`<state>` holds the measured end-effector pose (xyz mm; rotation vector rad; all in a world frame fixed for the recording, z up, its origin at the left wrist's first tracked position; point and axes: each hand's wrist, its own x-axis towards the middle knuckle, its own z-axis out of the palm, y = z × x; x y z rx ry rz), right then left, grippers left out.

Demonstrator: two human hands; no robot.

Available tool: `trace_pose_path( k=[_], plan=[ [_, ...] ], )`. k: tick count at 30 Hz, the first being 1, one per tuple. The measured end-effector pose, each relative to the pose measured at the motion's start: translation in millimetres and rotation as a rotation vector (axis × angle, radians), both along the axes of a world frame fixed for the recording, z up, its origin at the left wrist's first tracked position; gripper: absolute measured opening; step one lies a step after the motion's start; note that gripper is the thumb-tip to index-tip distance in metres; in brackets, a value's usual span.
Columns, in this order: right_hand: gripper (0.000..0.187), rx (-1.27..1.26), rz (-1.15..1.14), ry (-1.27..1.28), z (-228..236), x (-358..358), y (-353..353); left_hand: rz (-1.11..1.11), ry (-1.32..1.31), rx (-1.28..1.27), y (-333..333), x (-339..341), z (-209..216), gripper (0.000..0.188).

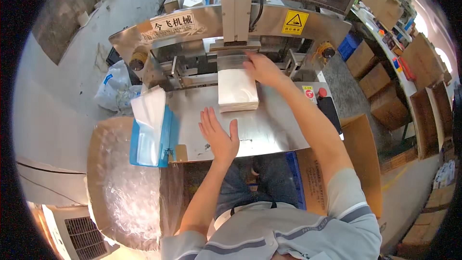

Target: Sealing individual small white boxes using a heat-sealing machine and organizing them into a larger shipping carton.

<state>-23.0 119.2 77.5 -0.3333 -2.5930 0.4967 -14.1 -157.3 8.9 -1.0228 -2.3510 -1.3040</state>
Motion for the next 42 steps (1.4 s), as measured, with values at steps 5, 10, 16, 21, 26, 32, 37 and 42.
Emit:
trace_pose_path(
  k=[5,10,16,21,26,32,37,42],
  plan=[
    [0.065,-0.515,-0.084,0.032,-17.3,55.2,-19.9,-0.013,-0.016,-0.009,0.5,-0.1,-0.8,0.073],
    [0.068,-0.744,-0.077,-0.029,-35.6,86.7,-42.7,-0.062,-0.06,0.012,4.6,-4.9,1.1,0.07],
    [0.069,-0.8,-0.075,0.008,-41.4,82.8,-55.9,-0.15,-0.483,0.268,34.0,-45.2,20.4,0.069],
    [0.065,-0.933,-0.034,0.017,-59.4,68.8,-44.0,-0.259,-0.74,0.182,64.7,-73.5,30.6,0.065],
    [0.063,-0.926,0.012,0.062,-34.0,67.7,-68.3,-0.176,-0.789,0.272,60.9,-78.4,22.2,0.055],
    [0.054,-1.023,0.163,0.122,-48.1,96.1,-57.3,-0.219,-0.457,0.393,48.1,-23.5,62.9,0.039],
    [0.057,-1.742,-0.097,0.151,-29.1,141.1,-46.5,-0.44,0.164,0.153,21.5,34.1,55.6,0.032],
    [0.07,-1.535,-0.129,0.204,-31.7,165.2,-60.8,-0.715,0.228,-0.057,14.5,58.8,35.1,0.017]
  ],
)
